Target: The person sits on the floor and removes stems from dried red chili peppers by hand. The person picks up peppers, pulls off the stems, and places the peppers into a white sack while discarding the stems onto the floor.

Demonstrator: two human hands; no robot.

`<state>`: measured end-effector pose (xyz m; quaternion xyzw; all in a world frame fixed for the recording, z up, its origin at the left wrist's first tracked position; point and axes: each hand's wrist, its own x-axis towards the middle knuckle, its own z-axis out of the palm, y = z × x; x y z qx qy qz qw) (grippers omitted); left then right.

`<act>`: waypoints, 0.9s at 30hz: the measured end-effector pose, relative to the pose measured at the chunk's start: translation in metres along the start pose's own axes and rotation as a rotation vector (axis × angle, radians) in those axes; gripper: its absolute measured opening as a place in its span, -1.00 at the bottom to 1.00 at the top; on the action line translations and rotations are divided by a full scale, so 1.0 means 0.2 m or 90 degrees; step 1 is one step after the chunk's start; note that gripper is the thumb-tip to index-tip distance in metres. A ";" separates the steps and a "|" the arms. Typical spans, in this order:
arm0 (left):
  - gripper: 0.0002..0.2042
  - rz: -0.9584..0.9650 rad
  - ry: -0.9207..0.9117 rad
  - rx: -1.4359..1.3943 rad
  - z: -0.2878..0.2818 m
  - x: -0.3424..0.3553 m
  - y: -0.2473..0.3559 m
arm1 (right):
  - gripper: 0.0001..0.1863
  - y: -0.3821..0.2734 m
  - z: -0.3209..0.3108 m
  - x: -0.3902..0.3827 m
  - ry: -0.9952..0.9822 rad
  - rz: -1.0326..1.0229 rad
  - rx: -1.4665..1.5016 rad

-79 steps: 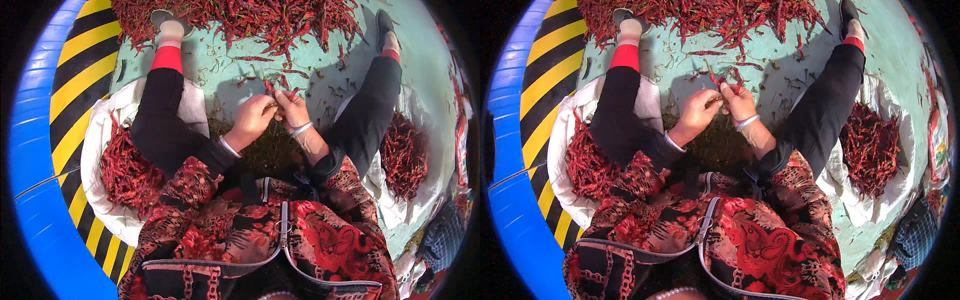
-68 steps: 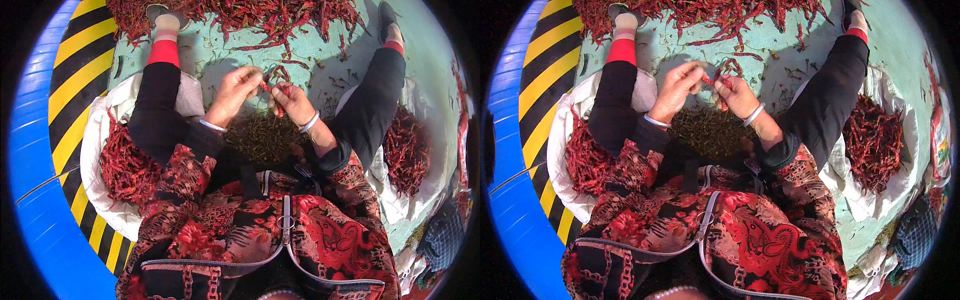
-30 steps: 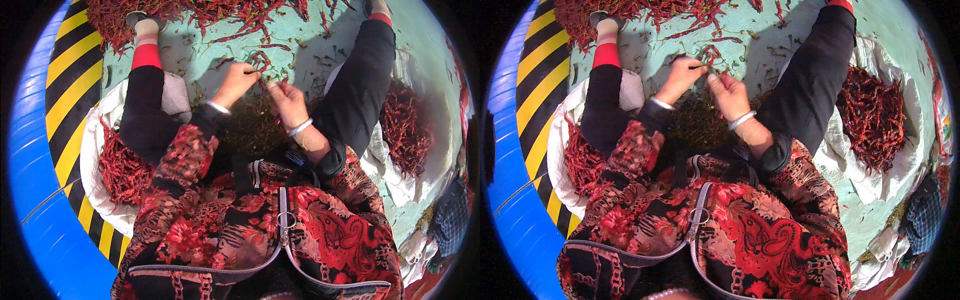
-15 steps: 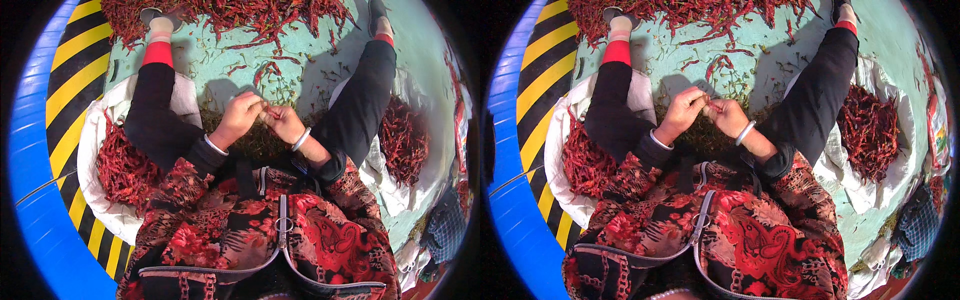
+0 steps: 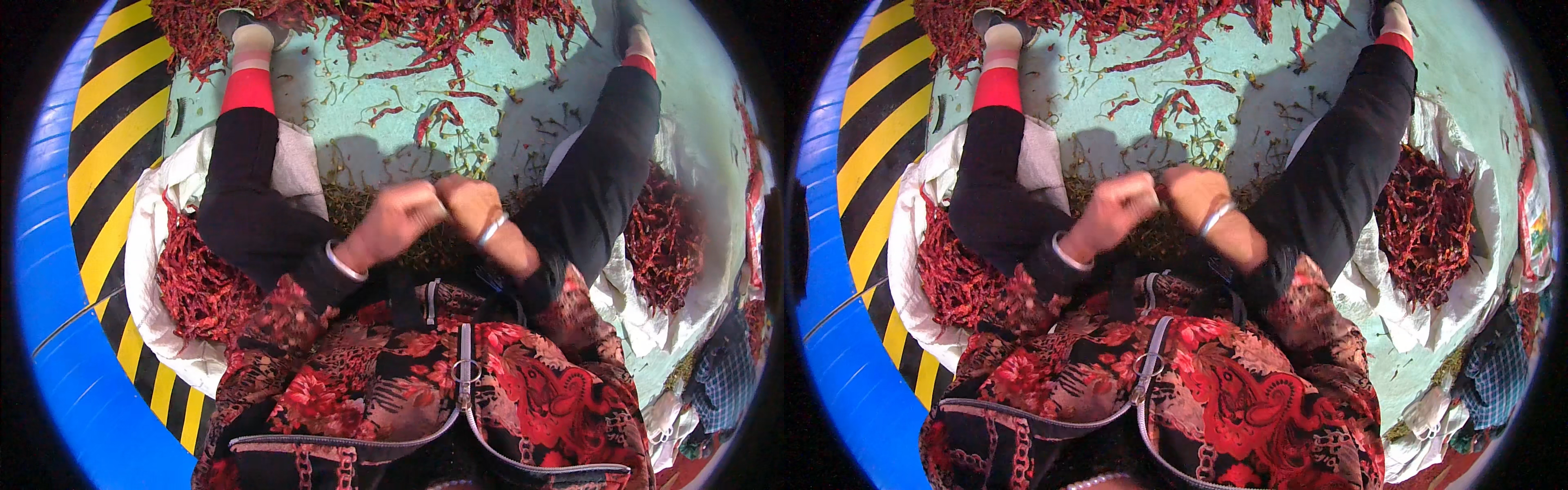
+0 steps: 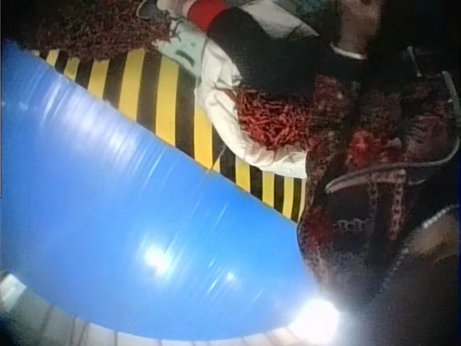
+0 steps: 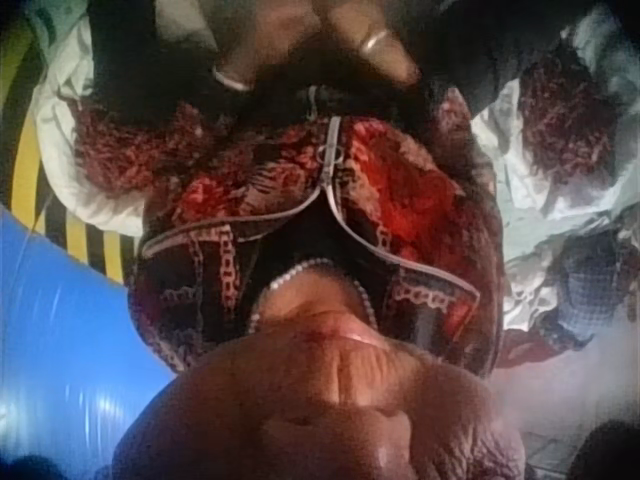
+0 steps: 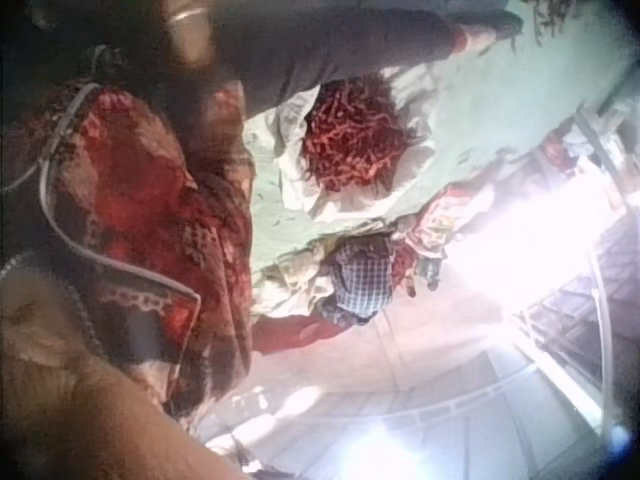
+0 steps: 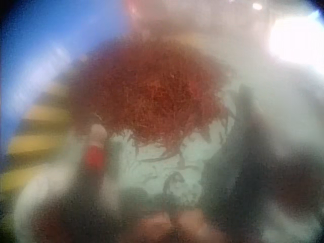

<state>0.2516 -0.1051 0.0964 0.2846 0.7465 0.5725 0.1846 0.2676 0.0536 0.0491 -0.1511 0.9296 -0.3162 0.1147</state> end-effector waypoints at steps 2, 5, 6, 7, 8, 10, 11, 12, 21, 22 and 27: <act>-0.87 0.076 -0.123 -0.079 0.04 -0.01 0.14 | -0.92 0.09 0.05 0.04 0.041 0.069 0.086; -0.88 -0.026 -0.269 -0.087 -0.05 -0.01 0.09 | -0.82 0.08 -0.05 0.05 0.030 0.214 0.686; -0.82 0.039 -0.208 0.045 -0.13 0.02 -0.04 | -0.78 0.02 -0.15 0.03 -0.016 0.184 0.668; -0.76 0.104 -0.149 0.177 -0.22 0.09 -0.16 | -0.77 0.04 -0.12 0.04 0.016 0.168 0.676; -0.71 -0.024 -0.078 0.266 -0.33 0.18 -0.26 | -0.75 0.04 -0.10 0.04 0.039 0.181 0.667; -0.67 -0.143 0.100 0.429 -0.49 0.36 -0.44 | -0.75 0.04 -0.07 0.07 0.054 0.206 0.670; -0.67 -0.131 0.209 0.502 -0.55 0.42 -0.55 | -0.76 0.02 -0.06 0.10 0.047 0.217 0.676; -0.69 -0.171 0.235 0.537 -0.59 0.46 -0.66 | -0.80 -0.01 -0.07 0.11 0.041 0.233 0.693; -0.86 -0.073 0.134 0.250 -0.34 0.34 -0.45 | -0.84 0.07 0.05 0.22 0.181 0.289 0.859; -0.88 -0.121 0.095 0.221 -0.27 0.28 -0.35 | -0.84 0.03 0.05 0.24 0.187 0.260 0.874; -0.92 -0.065 0.128 0.176 -0.12 0.16 -0.28 | -0.88 0.01 0.07 0.24 0.241 0.138 0.724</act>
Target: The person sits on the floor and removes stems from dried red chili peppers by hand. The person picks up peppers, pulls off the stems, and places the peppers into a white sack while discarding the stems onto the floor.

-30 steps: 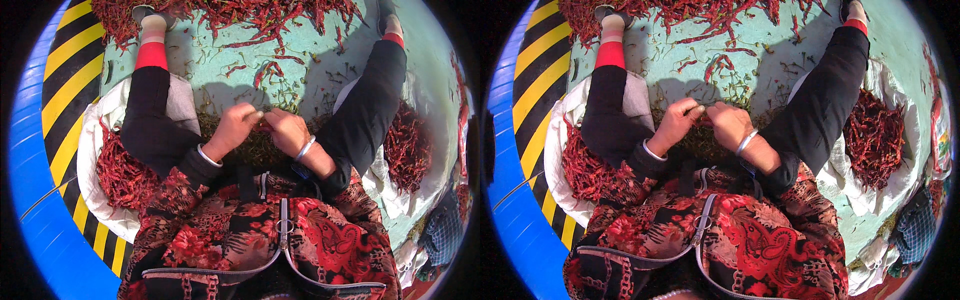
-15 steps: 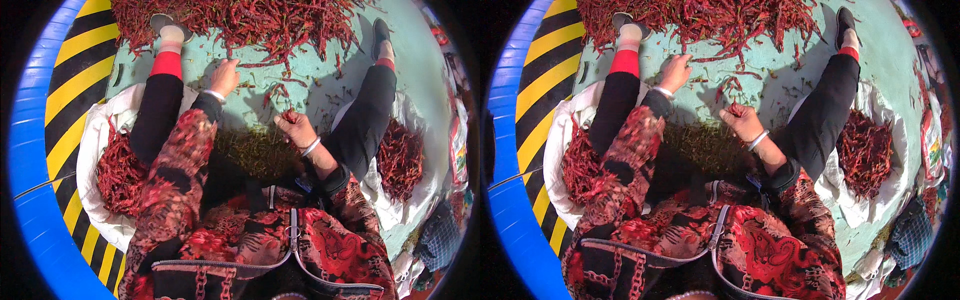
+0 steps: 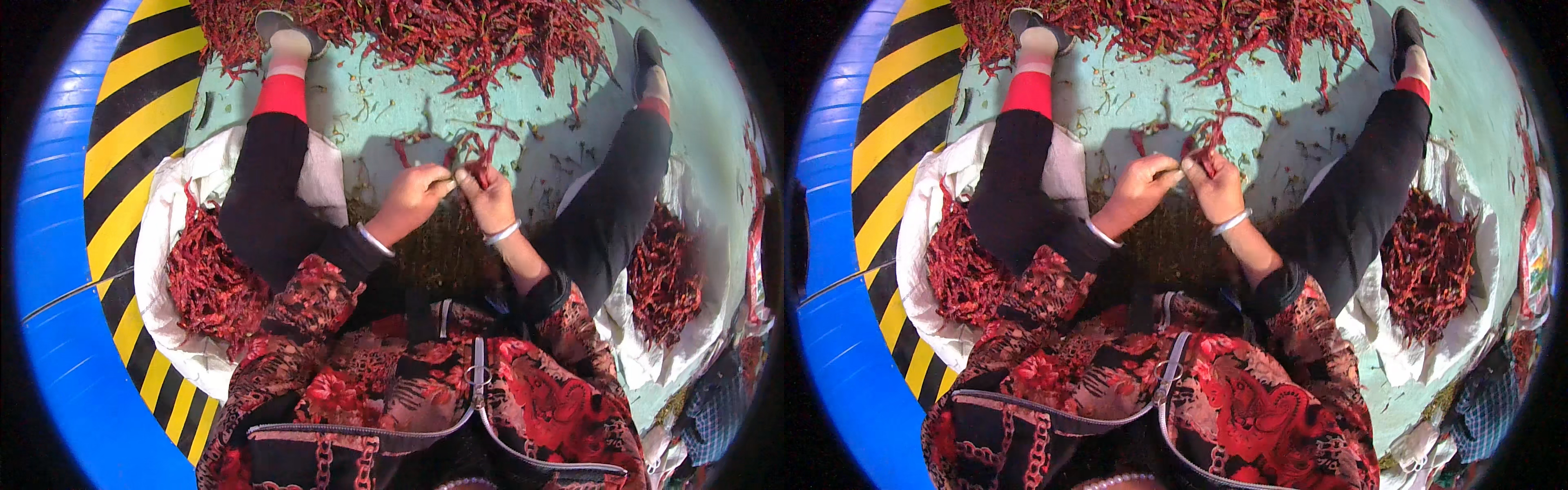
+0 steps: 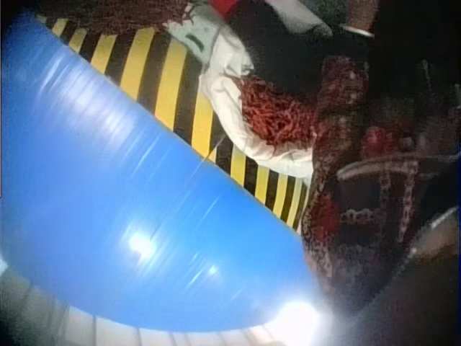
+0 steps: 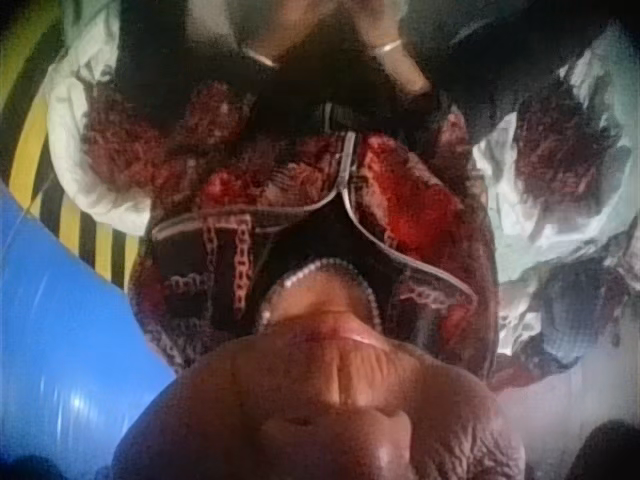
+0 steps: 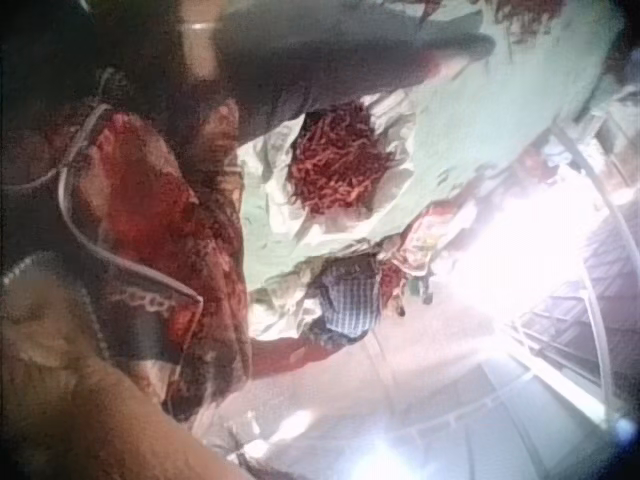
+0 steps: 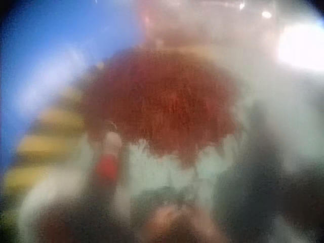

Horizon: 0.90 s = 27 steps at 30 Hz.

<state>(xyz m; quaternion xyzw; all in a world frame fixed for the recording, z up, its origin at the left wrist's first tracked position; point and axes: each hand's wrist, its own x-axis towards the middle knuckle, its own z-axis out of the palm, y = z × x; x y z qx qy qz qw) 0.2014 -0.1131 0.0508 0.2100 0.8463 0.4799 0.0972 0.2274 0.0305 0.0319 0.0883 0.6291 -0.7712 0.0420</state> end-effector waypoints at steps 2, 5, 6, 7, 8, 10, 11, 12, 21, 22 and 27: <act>-0.93 0.089 -0.051 -0.033 0.02 -0.03 0.07 | -0.82 -0.03 -0.03 0.00 -0.018 0.115 0.051; -0.95 0.259 -0.228 -0.174 0.08 -0.13 0.26 | -0.87 0.06 -0.15 0.08 0.135 0.201 0.107; -0.89 0.226 -0.312 -0.088 0.07 -0.15 0.32 | -0.89 0.04 -0.18 0.08 0.161 0.212 0.114; -0.83 0.182 -0.257 -0.066 0.05 -0.16 0.30 | -0.94 -0.01 -0.20 0.07 0.120 0.179 0.105; -0.76 0.135 -0.201 -0.043 0.01 -0.15 0.24 | -0.94 -0.07 -0.19 0.04 0.067 0.176 0.131; -0.55 0.010 -0.143 -0.009 -0.13 -0.17 0.09 | -0.95 -0.18 -0.16 -0.04 0.028 0.152 0.234; -0.56 -0.085 -0.181 0.230 -0.18 -0.18 0.00 | -0.95 -0.18 -0.17 -0.05 0.030 0.158 0.231; -0.63 -0.081 -0.129 0.327 -0.19 -0.19 -0.12 | -0.93 -0.16 -0.18 -0.06 0.036 0.169 0.217; -0.81 -0.139 0.133 0.293 0.10 -0.02 -0.38 | -0.79 0.02 -0.13 -0.02 0.008 0.211 0.049; -0.85 -0.144 0.123 0.209 0.10 -0.02 -0.30 | -0.79 0.02 -0.12 -0.03 0.004 0.209 0.055; -0.89 -0.065 -0.016 -0.193 0.17 -0.10 -0.04 | -0.87 -0.02 -0.09 -0.07 -0.084 0.036 0.088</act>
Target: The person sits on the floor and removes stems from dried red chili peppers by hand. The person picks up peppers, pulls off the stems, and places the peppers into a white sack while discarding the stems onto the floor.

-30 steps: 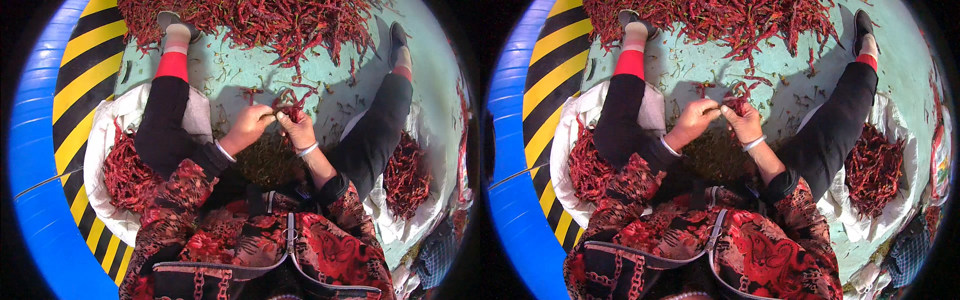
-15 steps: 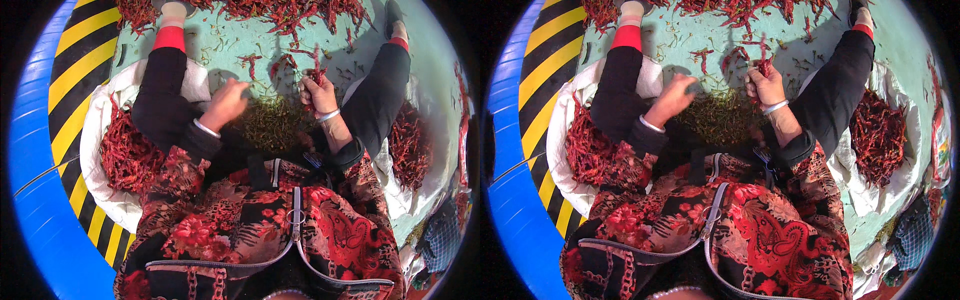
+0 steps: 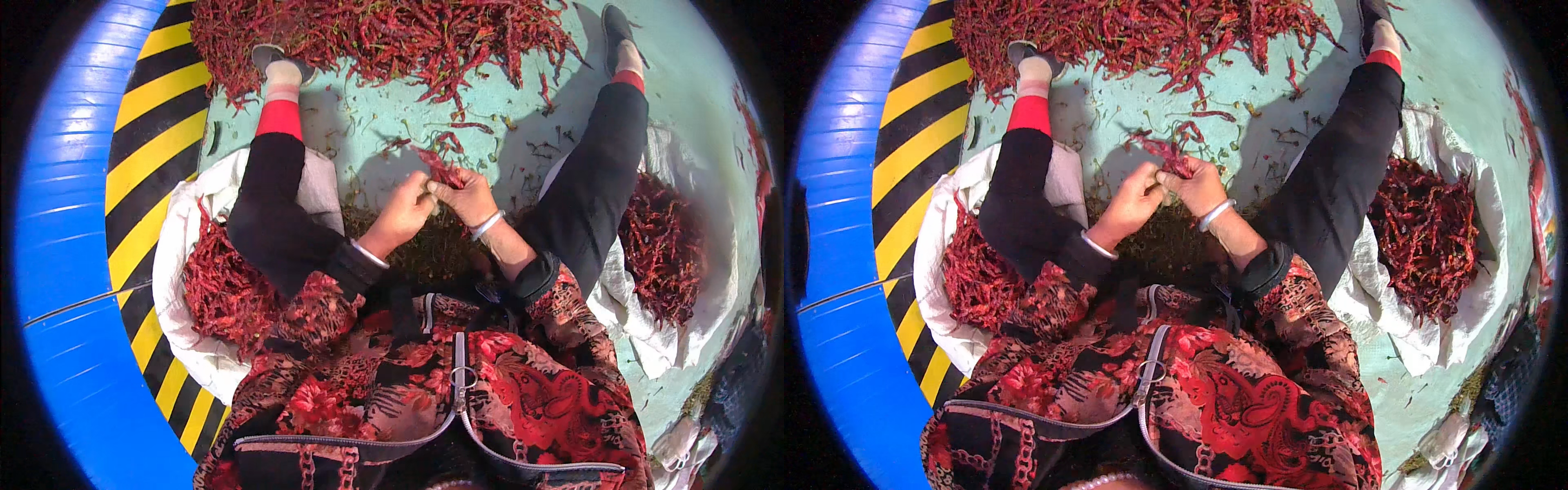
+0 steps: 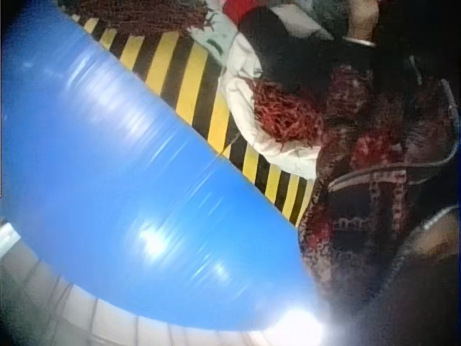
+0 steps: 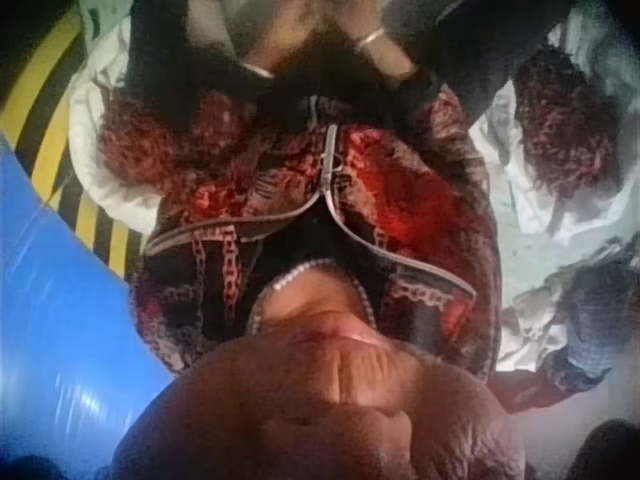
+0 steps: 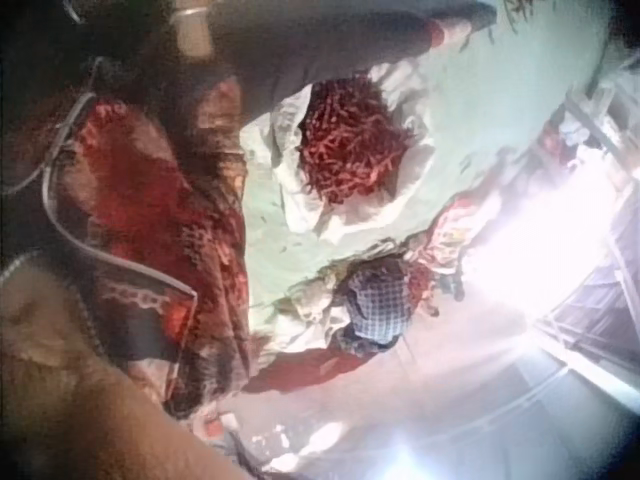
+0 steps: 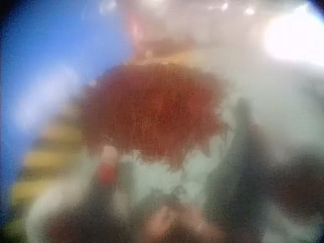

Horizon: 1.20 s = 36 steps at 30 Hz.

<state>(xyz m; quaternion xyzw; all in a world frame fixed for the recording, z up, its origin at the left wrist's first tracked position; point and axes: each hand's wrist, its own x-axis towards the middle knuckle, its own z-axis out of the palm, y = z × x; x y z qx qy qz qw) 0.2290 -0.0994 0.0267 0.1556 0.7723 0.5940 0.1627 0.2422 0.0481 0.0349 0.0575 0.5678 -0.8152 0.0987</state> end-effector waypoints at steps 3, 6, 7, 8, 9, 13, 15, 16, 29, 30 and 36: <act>-0.88 -0.035 0.024 -0.034 -0.01 -0.01 0.12 | -0.88 0.01 0.00 -0.03 0.053 -0.022 0.047; -0.96 -0.142 0.011 -0.115 0.01 -0.02 0.19 | -0.83 0.00 0.00 -0.05 0.086 -0.209 -0.211; -0.95 -0.196 -0.002 -0.104 0.01 -0.02 0.21 | -0.81 -0.01 0.01 -0.06 0.096 -0.263 -0.276; -0.94 -0.154 -0.010 -0.097 0.01 -0.02 0.21 | -0.84 -0.06 0.01 -0.07 0.105 -0.320 -0.354; -0.96 -0.059 -0.088 -0.045 0.00 -0.03 0.24 | -0.86 -0.06 0.01 -0.06 0.115 -0.204 -0.203; -0.88 0.226 -0.492 0.123 0.09 -0.04 0.48 | -0.93 -0.07 -0.12 0.03 0.214 0.123 0.246; -0.81 0.172 -0.355 0.191 0.00 0.11 0.34 | -0.94 -0.17 -0.14 0.04 0.236 0.067 0.286; -0.76 0.208 -0.250 0.281 -0.08 0.22 0.27 | -0.95 -0.25 -0.14 0.03 0.268 0.053 0.265; -0.77 -0.048 0.038 0.429 -0.20 0.86 -0.12 | -0.84 -0.16 -0.09 0.06 0.203 0.108 0.146; -0.79 -0.061 0.073 0.288 -0.23 0.78 -0.13 | -0.82 -0.16 -0.08 0.06 0.202 0.110 0.142; -0.84 -0.017 0.182 0.010 -0.30 0.33 0.02 | -0.80 -0.12 -0.03 0.07 0.211 0.087 0.037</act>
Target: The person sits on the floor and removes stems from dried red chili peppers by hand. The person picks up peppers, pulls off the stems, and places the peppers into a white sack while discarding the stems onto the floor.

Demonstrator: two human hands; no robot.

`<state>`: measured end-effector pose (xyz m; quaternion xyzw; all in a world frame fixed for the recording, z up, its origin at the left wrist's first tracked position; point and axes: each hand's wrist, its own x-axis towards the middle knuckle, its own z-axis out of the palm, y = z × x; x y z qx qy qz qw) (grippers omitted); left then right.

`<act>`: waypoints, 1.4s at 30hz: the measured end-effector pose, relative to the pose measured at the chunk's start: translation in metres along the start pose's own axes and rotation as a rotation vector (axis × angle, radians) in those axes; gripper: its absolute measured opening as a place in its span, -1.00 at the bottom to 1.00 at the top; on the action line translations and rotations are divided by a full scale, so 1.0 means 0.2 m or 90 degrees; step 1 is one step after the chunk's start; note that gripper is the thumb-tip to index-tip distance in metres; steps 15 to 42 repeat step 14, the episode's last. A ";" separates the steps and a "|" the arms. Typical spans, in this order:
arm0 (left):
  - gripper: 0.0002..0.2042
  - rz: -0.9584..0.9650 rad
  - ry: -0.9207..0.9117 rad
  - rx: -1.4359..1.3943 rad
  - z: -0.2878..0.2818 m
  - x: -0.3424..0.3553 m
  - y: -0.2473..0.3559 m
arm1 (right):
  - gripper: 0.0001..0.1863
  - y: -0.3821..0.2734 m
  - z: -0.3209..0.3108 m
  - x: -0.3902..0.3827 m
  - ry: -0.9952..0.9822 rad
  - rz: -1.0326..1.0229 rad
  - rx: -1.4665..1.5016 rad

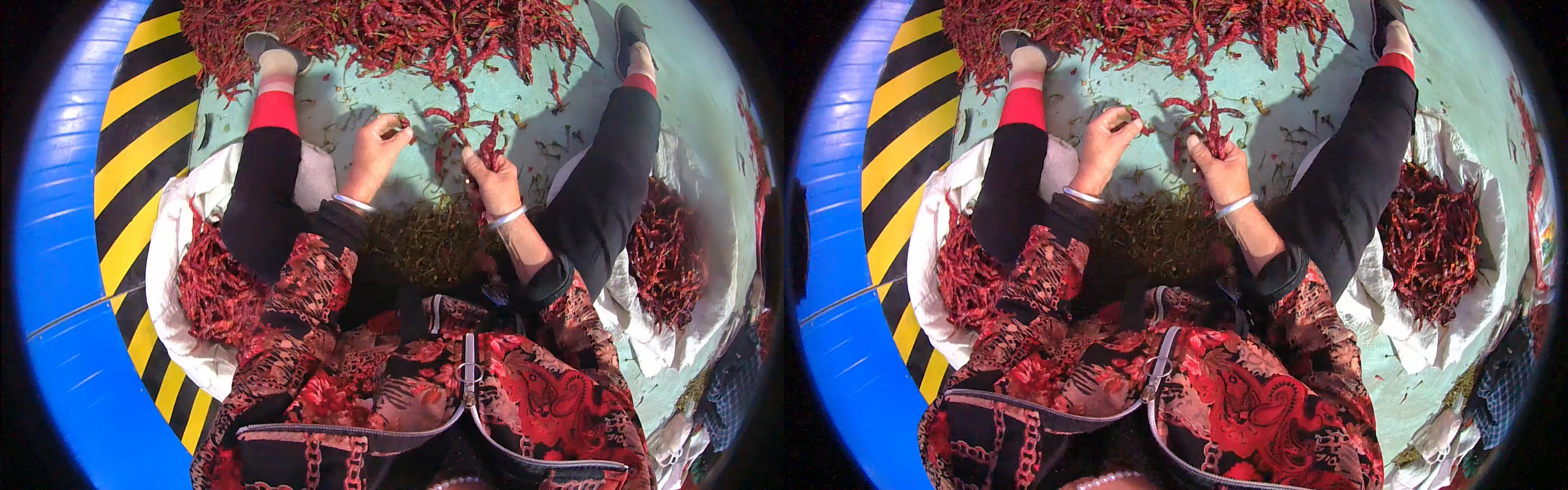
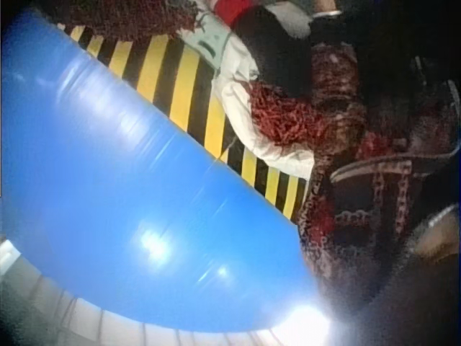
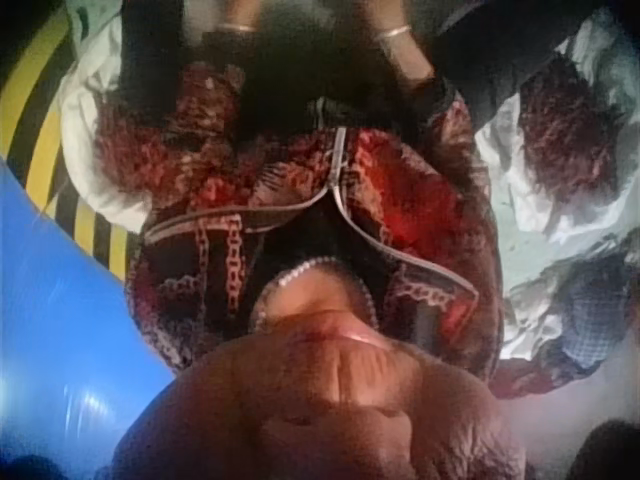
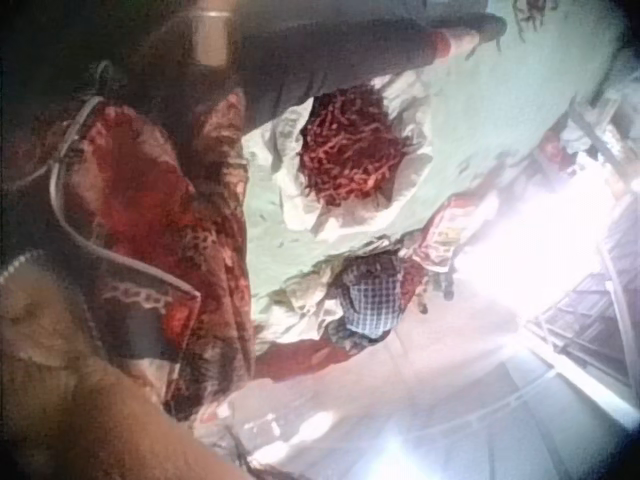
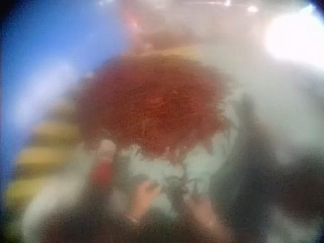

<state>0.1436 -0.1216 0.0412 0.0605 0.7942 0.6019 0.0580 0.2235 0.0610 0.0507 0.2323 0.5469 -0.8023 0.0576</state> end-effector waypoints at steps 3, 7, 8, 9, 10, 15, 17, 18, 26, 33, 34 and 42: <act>-0.88 -0.064 -0.026 -0.199 0.09 -0.15 0.12 | -0.80 -0.02 0.03 -0.05 -0.114 0.073 0.105; -0.83 0.176 -0.094 0.074 0.16 -0.39 0.20 | -0.81 0.04 0.03 -0.14 -0.190 0.218 0.259; -0.77 0.201 -0.138 0.111 0.14 -0.40 0.20 | -0.84 0.06 0.02 -0.15 -0.194 0.231 0.271; -0.75 0.192 -0.146 0.071 0.13 -0.41 0.21 | -0.85 0.07 0.02 -0.15 -0.172 0.185 0.243; -0.74 0.182 -0.155 0.031 0.13 -0.42 0.22 | -0.87 0.06 0.03 -0.15 -0.148 0.141 0.215; -0.61 -0.119 -0.160 -0.208 -0.01 -0.43 0.11 | -0.90 0.08 -0.01 -0.09 -0.083 -0.001 0.110; -0.61 -0.119 -0.160 -0.208 -0.01 -0.43 0.11 | -0.90 0.08 -0.01 -0.09 -0.083 -0.001 0.110; -0.61 -0.119 -0.160 -0.208 -0.01 -0.43 0.11 | -0.90 0.08 -0.01 -0.09 -0.083 -0.001 0.110; -0.61 -0.119 -0.160 -0.208 -0.01 -0.43 0.11 | -0.90 0.08 -0.01 -0.09 -0.083 -0.001 0.110; -0.61 -0.119 -0.160 -0.208 -0.01 -0.43 0.11 | -0.90 0.08 -0.01 -0.09 -0.083 -0.001 0.110; -0.61 -0.119 -0.160 -0.208 -0.01 -0.43 0.11 | -0.90 0.08 -0.01 -0.09 -0.083 -0.001 0.110; -0.61 -0.119 -0.160 -0.208 -0.01 -0.43 0.11 | -0.90 0.08 -0.01 -0.09 -0.083 -0.001 0.110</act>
